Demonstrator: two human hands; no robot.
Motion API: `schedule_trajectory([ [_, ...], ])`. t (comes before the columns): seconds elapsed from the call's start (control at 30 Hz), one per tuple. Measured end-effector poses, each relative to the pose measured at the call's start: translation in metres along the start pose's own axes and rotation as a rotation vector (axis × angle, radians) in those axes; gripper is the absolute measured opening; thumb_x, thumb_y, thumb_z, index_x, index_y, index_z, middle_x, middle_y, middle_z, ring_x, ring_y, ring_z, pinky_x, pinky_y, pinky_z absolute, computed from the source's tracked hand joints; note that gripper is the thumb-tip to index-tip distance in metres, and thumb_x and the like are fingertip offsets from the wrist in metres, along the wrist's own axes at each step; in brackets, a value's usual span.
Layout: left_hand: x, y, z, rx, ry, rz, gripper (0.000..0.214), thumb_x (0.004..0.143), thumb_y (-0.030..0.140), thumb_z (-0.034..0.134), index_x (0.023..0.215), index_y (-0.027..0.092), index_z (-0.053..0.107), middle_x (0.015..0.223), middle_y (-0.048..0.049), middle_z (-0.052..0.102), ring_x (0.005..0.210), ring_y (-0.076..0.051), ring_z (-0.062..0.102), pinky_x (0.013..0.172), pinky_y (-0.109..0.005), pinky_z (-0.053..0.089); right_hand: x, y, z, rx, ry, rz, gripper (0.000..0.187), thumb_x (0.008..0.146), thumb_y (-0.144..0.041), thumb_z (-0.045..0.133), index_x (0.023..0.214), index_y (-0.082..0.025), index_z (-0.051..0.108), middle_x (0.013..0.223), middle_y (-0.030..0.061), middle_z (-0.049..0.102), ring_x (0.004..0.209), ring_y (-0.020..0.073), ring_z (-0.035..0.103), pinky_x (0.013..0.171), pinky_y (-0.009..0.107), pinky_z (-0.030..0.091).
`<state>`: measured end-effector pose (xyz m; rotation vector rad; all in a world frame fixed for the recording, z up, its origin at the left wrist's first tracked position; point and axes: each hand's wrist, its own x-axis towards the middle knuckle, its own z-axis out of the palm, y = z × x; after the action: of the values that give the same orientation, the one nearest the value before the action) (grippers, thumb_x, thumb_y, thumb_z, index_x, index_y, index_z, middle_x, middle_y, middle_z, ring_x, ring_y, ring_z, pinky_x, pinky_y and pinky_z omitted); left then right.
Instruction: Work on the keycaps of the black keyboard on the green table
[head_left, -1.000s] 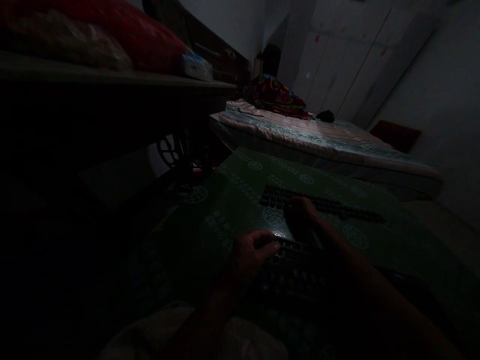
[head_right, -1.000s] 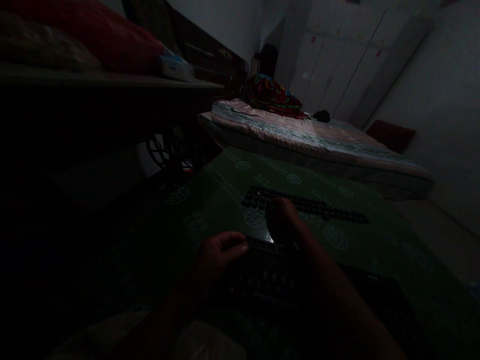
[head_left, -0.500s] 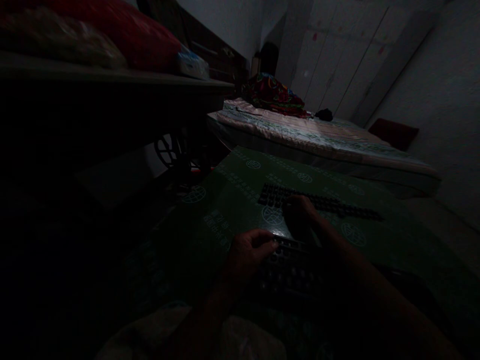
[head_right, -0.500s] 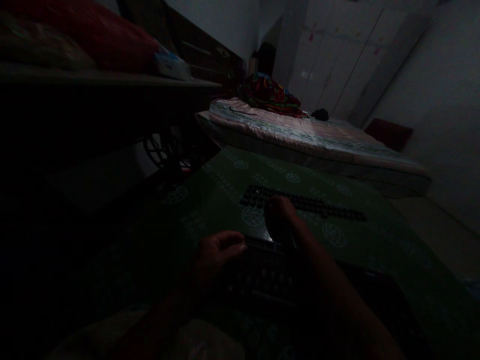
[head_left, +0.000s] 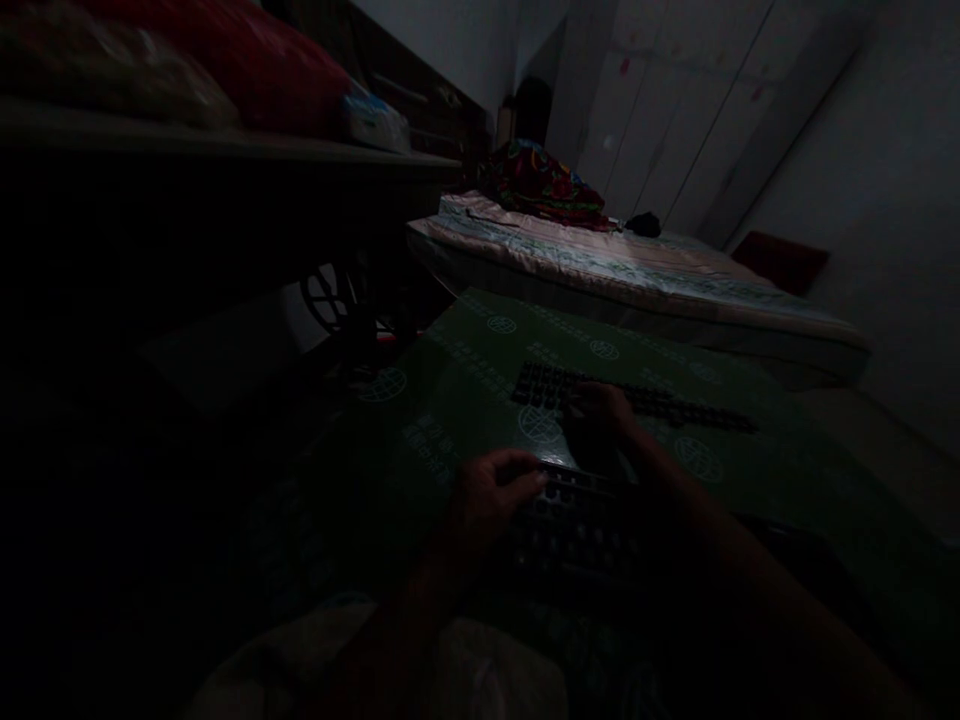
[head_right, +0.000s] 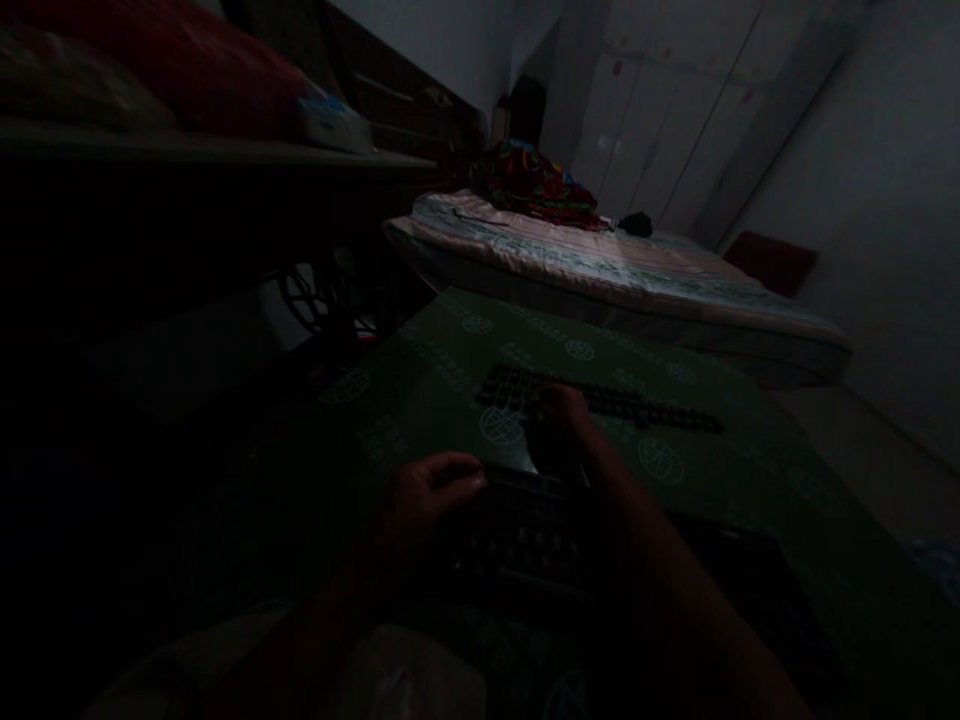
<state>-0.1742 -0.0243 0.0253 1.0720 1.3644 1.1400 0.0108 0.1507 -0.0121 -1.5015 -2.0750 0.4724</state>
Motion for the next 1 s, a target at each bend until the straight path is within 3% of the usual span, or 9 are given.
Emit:
schedule_trajectory([
  [0.13,0.001,0.000,-0.001,0.041,0.003,0.040,0.026,0.061,0.031,0.067,0.081,0.014,0.067,0.079,-0.0040,0.070,0.075,-0.019,0.064,0.071,-0.029,0.048,-0.025,-0.013,-0.023,0.093,0.100,0.019,0.048,0.084,-0.051,0.034,0.072,-0.015,0.064,0.057,0.0026,0.061,0.053,0.0133,0.056,0.051,0.021,0.039],
  [0.27,0.000,-0.003,0.003,0.174,0.027,0.167,0.025,0.063,0.029,0.065,0.083,0.015,0.066,0.081,-0.0035,0.069,0.076,-0.018,0.063,0.071,-0.029,0.049,-0.074,-0.028,-0.045,0.220,0.256,-0.018,0.051,0.083,-0.057,0.034,0.072,-0.016,0.063,0.053,0.0013,0.054,0.050,0.0132,0.051,0.048,0.022,0.036],
  [0.37,0.000,-0.009,0.007,0.375,0.008,0.364,0.019,0.065,0.023,0.062,0.083,0.017,0.066,0.083,-0.0032,0.067,0.079,-0.018,0.062,0.074,-0.030,0.049,-0.112,-0.041,-0.058,0.306,0.150,-0.007,0.045,0.083,-0.053,0.037,0.073,-0.017,0.062,0.049,-0.0016,0.048,0.044,0.0108,0.045,0.043,0.020,0.032],
  [0.47,0.001,-0.016,0.011,0.538,-0.057,0.620,0.015,0.064,0.013,0.060,0.078,0.017,0.065,0.087,-0.0044,0.066,0.090,-0.019,0.058,0.083,-0.034,0.046,-0.136,-0.053,-0.065,0.345,-0.038,-0.009,0.033,0.081,-0.044,0.046,0.077,-0.016,0.061,0.055,-0.0013,0.052,0.048,0.0103,0.047,0.043,0.019,0.035],
  [0.57,0.003,-0.023,0.015,0.625,-0.140,0.767,0.016,0.065,0.011,0.060,0.079,0.017,0.065,0.092,-0.0063,0.065,0.099,-0.021,0.054,0.089,-0.038,0.043,-0.144,-0.061,-0.067,0.327,-0.209,-0.076,0.024,0.079,-0.036,0.049,0.079,-0.015,0.060,0.066,0.0011,0.060,0.059,0.0121,0.055,0.051,0.020,0.041],
  [0.67,0.005,-0.027,0.016,0.687,-0.181,0.803,0.018,0.065,0.013,0.061,0.082,0.016,0.066,0.101,-0.0083,0.063,0.107,-0.024,0.050,0.093,-0.041,0.041,-0.142,-0.062,-0.062,0.254,-0.304,-0.122,0.022,0.080,-0.033,0.049,0.081,-0.015,0.061,0.068,0.0025,0.063,0.061,0.0137,0.058,0.054,0.021,0.043],
  [1.0,0.006,-0.030,0.016,0.790,-0.285,0.796,0.026,0.069,0.016,0.056,0.092,0.019,0.066,0.115,-0.0089,0.055,0.116,-0.026,0.041,0.096,-0.045,0.038,-0.138,-0.049,-0.044,0.034,-0.257,-0.267,0.017,0.079,-0.026,0.053,0.087,-0.016,0.064,0.072,0.0051,0.069,0.061,0.0155,0.063,0.052,0.021,0.041],
])
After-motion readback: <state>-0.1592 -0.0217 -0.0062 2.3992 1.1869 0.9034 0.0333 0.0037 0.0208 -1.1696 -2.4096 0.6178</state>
